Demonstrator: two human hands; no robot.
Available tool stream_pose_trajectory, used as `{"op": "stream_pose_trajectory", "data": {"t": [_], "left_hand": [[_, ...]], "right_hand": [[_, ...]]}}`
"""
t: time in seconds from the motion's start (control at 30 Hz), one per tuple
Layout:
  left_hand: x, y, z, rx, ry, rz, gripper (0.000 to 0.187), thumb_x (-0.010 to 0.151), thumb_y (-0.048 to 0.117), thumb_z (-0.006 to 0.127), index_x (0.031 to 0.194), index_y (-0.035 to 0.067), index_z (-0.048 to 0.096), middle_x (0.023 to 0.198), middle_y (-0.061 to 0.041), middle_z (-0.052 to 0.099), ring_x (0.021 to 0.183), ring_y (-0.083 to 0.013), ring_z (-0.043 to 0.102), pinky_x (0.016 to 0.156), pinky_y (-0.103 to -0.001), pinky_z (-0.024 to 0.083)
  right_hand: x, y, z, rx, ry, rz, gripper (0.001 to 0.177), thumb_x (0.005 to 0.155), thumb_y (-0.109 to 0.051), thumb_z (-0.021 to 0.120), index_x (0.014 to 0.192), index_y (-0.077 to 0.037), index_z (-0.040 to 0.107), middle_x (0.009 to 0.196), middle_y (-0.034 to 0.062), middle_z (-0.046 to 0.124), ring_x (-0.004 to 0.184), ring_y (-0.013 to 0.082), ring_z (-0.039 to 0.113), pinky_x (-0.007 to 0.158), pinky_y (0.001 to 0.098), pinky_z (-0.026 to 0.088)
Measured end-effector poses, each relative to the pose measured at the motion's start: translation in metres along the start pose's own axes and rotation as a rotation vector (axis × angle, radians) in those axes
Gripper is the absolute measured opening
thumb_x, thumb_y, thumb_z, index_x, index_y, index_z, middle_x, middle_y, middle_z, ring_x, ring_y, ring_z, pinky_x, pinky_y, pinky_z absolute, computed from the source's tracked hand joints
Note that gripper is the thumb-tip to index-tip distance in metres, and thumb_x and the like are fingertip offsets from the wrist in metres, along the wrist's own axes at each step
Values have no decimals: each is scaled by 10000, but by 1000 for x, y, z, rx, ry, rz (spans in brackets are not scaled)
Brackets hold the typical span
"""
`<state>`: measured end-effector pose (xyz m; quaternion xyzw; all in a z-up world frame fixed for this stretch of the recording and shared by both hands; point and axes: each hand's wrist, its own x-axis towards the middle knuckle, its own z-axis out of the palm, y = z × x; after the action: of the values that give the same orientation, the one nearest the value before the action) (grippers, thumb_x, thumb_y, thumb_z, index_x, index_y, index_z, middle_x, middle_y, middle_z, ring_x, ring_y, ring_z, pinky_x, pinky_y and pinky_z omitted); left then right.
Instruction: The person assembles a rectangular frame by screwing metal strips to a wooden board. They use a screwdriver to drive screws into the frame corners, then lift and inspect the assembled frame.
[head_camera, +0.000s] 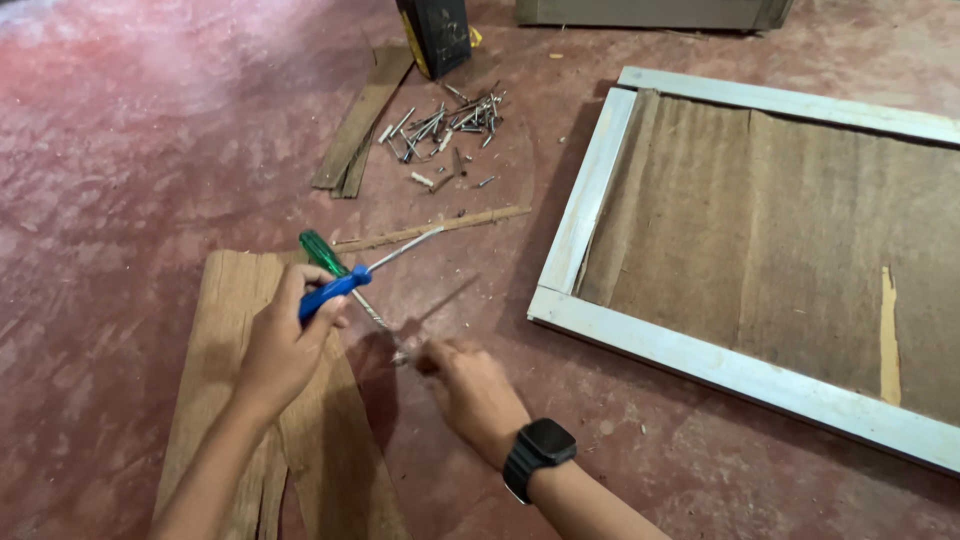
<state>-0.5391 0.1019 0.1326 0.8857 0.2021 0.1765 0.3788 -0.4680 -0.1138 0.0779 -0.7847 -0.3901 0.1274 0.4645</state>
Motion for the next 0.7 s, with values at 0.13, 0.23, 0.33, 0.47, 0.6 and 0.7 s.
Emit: {"op": "stream_pose_trajectory", "data": {"t": [0.13, 0.23, 0.33, 0.47, 0.6, 0.7], "left_hand": [[8, -12, 23, -143, 31, -98, 199, 986, 174, 606, 1125, 75, 503, 888, -55, 704, 714, -148, 733, 617, -309, 551], [5, -23, 32, -330, 37, -153, 173, 1007, 170, 582, 1128, 81, 496, 894, -41, 670, 703, -147, 698, 609, -307, 548], [3, -27, 34, -552, 51, -262, 185, 1031, 193, 546, 1208, 148, 576, 897, -39, 616, 721, -128, 659, 642, -287, 553], [10, -22, 25, -1039, 84, -334, 205, 960, 212, 575, 1132, 102, 599, 912, -32, 612, 781, -108, 679, 693, -284, 570], [30, -7, 29, -892, 83, -394, 185, 887, 216, 671, 973, 138, 526, 757, 29, 526, 557, -67, 507, 485, -261, 454], [46, 4, 41, -778, 38, -410, 320, 928, 325, 717, 810, 157, 471, 602, 65, 426, 417, -53, 368, 361, -242, 303]], "right_hand": [[10, -11, 4, 176, -90, -70, 239, 856, -64, 678, 1093, -32, 666, 1085, 186, 715, 990, 376, 698, 836, 432, 573], [9, -10, -8, 38, -61, -7, 173, 879, -83, 675, 1040, -74, 739, 1030, 154, 742, 934, 354, 716, 806, 431, 569], [11, -2, -31, 6, -50, 70, 163, 870, -86, 674, 1019, -71, 737, 1023, 127, 750, 907, 312, 735, 791, 407, 579], [20, 5, -53, 16, 50, 124, 173, 867, -100, 674, 1025, -67, 735, 1014, 113, 756, 855, 263, 756, 771, 367, 603], [43, 20, -70, -35, 162, 20, 206, 858, -72, 667, 1056, -37, 713, 1020, 133, 745, 865, 264, 747, 776, 366, 597], [65, 34, -77, -82, 205, 58, 229, 868, -71, 657, 1091, -38, 697, 1043, 141, 720, 893, 262, 745, 817, 370, 593]]}}
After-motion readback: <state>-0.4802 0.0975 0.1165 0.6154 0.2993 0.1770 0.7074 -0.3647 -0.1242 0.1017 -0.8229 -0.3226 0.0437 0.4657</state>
